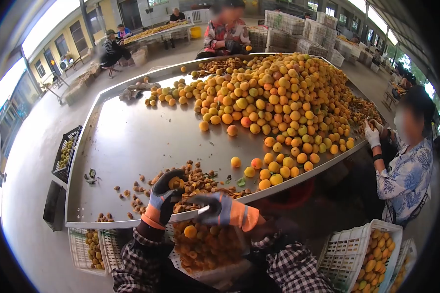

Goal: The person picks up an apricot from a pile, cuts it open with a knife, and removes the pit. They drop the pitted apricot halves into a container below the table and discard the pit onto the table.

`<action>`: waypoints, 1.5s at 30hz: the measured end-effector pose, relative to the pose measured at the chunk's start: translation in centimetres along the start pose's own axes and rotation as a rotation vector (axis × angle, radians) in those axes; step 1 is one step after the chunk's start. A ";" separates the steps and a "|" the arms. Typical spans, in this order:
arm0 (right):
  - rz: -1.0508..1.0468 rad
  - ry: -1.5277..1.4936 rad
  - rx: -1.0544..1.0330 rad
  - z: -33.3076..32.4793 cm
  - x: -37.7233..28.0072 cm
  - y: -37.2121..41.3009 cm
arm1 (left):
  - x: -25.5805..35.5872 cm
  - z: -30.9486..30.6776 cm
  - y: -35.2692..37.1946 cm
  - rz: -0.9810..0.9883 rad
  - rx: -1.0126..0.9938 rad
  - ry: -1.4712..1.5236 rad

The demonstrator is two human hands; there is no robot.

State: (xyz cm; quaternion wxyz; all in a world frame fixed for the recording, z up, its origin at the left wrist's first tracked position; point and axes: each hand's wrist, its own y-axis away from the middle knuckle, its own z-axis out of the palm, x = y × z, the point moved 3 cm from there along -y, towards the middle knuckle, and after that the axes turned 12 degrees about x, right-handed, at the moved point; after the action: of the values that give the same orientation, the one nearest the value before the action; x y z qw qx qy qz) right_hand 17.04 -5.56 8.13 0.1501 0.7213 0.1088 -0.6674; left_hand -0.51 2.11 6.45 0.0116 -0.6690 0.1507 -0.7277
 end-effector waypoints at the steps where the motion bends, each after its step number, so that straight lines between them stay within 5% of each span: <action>1: -0.251 -0.117 0.239 -0.3 1.0 -0.8 | -0.2 0.4 0.6 -0.084 -0.015 0.074; 2: -0.169 -0.139 0.328 -1.1 -0.3 -0.4 | 0.1 0.8 0.9 -0.093 -0.023 0.075; 4: -0.435 -0.203 0.669 -2.5 0.5 -1.4 | -0.2 2.0 1.4 -0.176 -0.118 0.012; 7: -0.381 -0.689 0.753 -3.0 -0.3 -1.6 | -0.8 4.1 2.6 -0.316 -0.243 0.108; 14: -0.521 -0.867 0.790 -3.8 -1.2 -1.8 | -2.8 6.1 3.6 -0.322 -0.282 0.112; 23: -0.434 -0.935 0.660 -3.3 1.2 -3.4 | -3.0 6.6 3.3 -0.143 -0.193 -0.117; 26: -0.479 -0.804 0.777 -2.8 1.0 -3.8 | -3.9 6.1 3.2 -0.026 -0.203 -0.075; 28: -0.458 -0.889 0.809 -2.9 1.6 -4.5 | -3.0 6.0 2.8 0.190 -0.313 -0.268; 45: 0.155 -1.214 1.086 -3.6 6.1 -7.2 | -2.3 5.7 1.7 0.367 -0.337 -0.680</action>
State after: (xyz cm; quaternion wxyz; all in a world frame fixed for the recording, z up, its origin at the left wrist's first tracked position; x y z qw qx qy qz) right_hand 18.29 2.21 1.77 -0.1420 0.2118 -0.3800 -0.8891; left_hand 4.99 -0.21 4.19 0.0804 -0.8258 0.3717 -0.4165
